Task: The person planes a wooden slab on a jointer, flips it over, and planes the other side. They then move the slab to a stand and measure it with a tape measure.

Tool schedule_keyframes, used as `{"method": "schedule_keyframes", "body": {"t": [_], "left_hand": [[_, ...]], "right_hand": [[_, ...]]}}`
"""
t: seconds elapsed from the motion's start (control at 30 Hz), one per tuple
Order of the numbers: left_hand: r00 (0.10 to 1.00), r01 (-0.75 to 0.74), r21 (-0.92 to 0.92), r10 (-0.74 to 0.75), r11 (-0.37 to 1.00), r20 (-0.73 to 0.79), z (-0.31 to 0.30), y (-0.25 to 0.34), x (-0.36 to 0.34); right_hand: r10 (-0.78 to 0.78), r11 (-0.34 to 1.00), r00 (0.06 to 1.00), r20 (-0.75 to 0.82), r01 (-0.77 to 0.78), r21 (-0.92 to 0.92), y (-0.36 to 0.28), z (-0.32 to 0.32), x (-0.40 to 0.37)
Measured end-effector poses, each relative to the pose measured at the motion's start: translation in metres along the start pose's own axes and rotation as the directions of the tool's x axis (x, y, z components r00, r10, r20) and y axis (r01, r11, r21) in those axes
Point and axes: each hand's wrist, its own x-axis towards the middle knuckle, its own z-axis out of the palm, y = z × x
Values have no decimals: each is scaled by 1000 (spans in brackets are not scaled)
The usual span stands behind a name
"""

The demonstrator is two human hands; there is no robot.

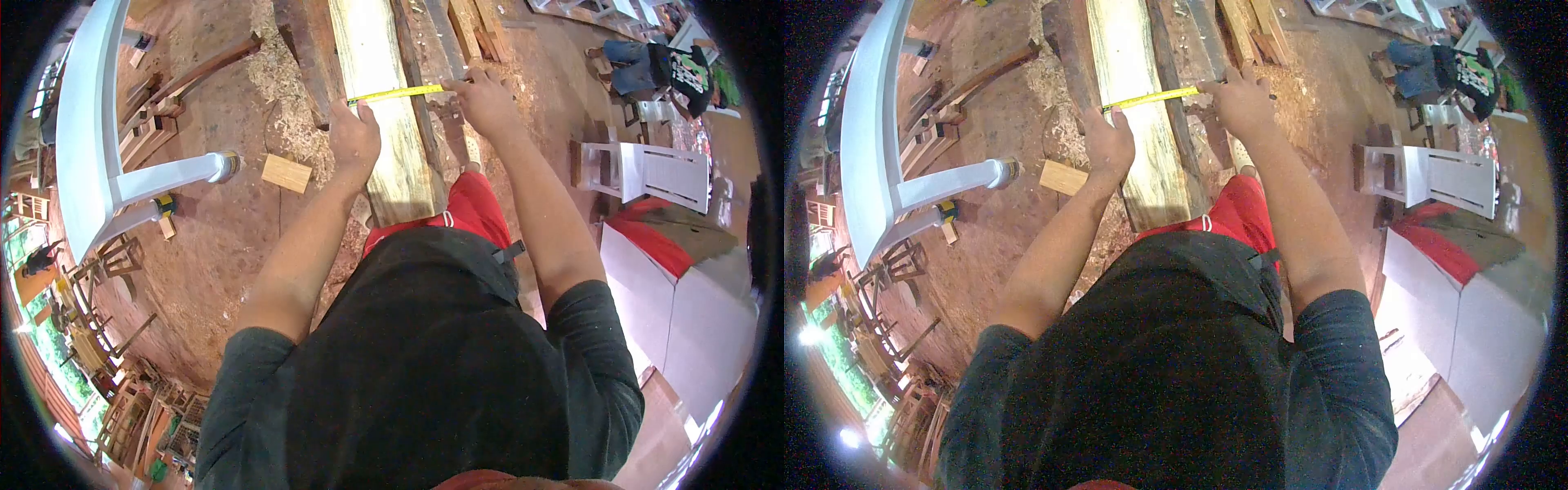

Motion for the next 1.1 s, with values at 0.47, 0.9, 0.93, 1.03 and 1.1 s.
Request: {"method": "schedule_keyframes", "body": {"t": [0.47,0.9,0.93,1.03,1.1], "left_hand": [[996,75,116,-80,990,38,-3,17,-6],[999,43,128,-41,991,-17,-3,19,-6],[999,37,130,-34,991,-28,-1,18,-6],[999,33,149,-27,988,-40,2,17,-4],[999,42,149,-38,988,-31,1,16,-6]], "right_hand": [[-10,1000,999,-44,10,2,2,1,-4],[6,998,1000,6,-6,67,1,2,-6],[6,998,1000,9,-6,65,1,1,-6],[-4,998,1000,3,4,61,5,6,-4],[-8,999,1000,-3,8,37,4,7,-6]]}}
